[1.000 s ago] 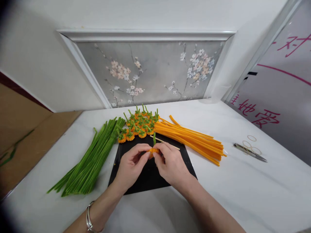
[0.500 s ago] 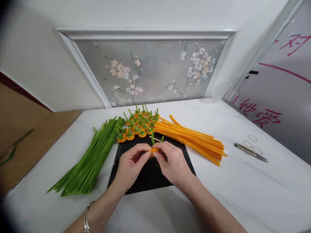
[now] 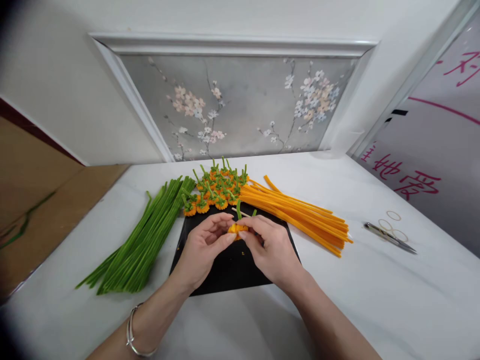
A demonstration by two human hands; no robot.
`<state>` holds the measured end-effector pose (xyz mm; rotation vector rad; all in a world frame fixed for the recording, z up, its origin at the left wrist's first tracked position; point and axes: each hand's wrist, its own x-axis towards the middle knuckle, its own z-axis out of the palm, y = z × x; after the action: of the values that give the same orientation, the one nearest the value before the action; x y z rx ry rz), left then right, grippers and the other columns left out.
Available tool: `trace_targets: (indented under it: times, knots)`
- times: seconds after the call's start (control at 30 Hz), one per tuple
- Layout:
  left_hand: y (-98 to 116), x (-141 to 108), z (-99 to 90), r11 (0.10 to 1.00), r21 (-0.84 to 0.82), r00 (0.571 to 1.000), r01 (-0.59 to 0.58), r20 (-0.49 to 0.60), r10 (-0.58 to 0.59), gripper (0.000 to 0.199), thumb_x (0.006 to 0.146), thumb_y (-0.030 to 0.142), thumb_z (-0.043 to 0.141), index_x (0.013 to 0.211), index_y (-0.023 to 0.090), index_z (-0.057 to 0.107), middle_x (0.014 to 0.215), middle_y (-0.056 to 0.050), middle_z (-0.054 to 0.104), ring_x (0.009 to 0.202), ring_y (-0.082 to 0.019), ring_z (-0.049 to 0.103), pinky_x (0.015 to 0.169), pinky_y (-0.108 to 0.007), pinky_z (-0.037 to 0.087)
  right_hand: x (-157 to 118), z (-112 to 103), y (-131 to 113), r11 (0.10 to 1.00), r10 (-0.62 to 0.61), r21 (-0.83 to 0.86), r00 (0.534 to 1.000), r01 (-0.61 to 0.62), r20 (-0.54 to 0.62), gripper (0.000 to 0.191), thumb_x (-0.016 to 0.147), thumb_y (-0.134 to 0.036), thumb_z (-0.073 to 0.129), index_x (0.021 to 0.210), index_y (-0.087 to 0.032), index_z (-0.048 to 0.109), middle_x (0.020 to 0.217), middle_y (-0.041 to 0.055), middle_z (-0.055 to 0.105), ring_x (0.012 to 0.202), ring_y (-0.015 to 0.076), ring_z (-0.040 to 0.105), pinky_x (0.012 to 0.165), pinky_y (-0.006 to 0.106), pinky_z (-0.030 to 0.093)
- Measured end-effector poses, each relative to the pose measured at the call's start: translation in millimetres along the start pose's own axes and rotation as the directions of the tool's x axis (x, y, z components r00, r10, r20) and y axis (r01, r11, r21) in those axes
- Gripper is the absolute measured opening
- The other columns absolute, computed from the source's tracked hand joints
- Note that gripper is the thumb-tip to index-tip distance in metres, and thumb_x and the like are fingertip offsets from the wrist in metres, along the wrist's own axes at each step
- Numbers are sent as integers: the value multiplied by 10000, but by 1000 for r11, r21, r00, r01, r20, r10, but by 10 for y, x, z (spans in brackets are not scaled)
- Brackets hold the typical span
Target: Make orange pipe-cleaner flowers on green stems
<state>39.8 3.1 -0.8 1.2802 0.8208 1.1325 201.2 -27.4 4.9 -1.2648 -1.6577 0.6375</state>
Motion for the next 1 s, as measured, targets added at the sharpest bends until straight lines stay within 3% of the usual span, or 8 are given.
trace_targets:
  times: [0.1,0.2,0.33,0.5,0.77,0.83,0.9,1.0]
  knots:
    - [11,-3,-1,999,28,998,-42,52,40,279,716,175,744,981,198,661,1004,-41,678,959,-168,630,860,-288,531,-6,-9,0,990,111,88,994,-110,-12,192,868,-313,577,1008,-202,648,854,44,682,644,144,600,576,255,482]
    - [14,-15,7,998,63,999,-23,50,19,202,768,239,712,961,188,682,953,-45,681,895,-165,633,818,-285,539,-11,-4,-7,982,156,109,988,-153,-18,176,845,-322,601,958,-192,636,783,24,656,585,124,568,536,240,470]
    - [31,-27,18,997,-10,997,75,2,-74,173,796,312,684,873,158,692,867,-47,659,804,-153,621,763,-289,554,-24,17,-3,996,82,24,996,-81,-30,113,851,-289,586,911,-206,633,822,32,671,675,148,610,606,254,496]
    - [74,-42,49,954,-181,971,241,49,-236,161,755,301,718,760,158,644,783,-5,580,740,-108,572,713,-239,547,-48,55,13,997,-14,-80,1000,13,-21,93,866,-254,546,902,-219,624,856,31,686,673,154,619,644,273,512]
    - [49,-64,91,891,-344,950,298,16,-312,157,749,286,723,755,151,643,761,8,596,691,-87,580,687,-223,538,-59,79,3,996,-37,-83,999,35,-22,106,879,-251,537,914,-215,631,908,47,696,768,175,647,684,285,525]
    - [38,-69,96,930,-266,960,254,-47,-276,144,767,295,703,792,167,642,777,11,605,709,-100,593,685,-238,546,-53,74,2,999,27,-41,999,-28,-20,111,868,-279,567,908,-206,641,892,49,699,752,173,646,669,280,527]
    - [24,-81,102,989,-48,983,143,-108,-147,129,811,305,654,810,176,655,779,3,627,720,-117,602,692,-252,547,-46,66,2,992,123,39,992,-122,-9,154,860,-333,589,905,-199,649,853,47,694,674,159,630,600,262,523]
    - [-1,-107,105,951,299,994,-76,-57,98,140,849,286,607,907,188,688,867,-31,684,786,-152,632,729,-264,540,-37,48,2,960,224,171,975,-223,16,235,848,-407,603,920,-190,654,805,38,675,548,122,568,488,231,495]
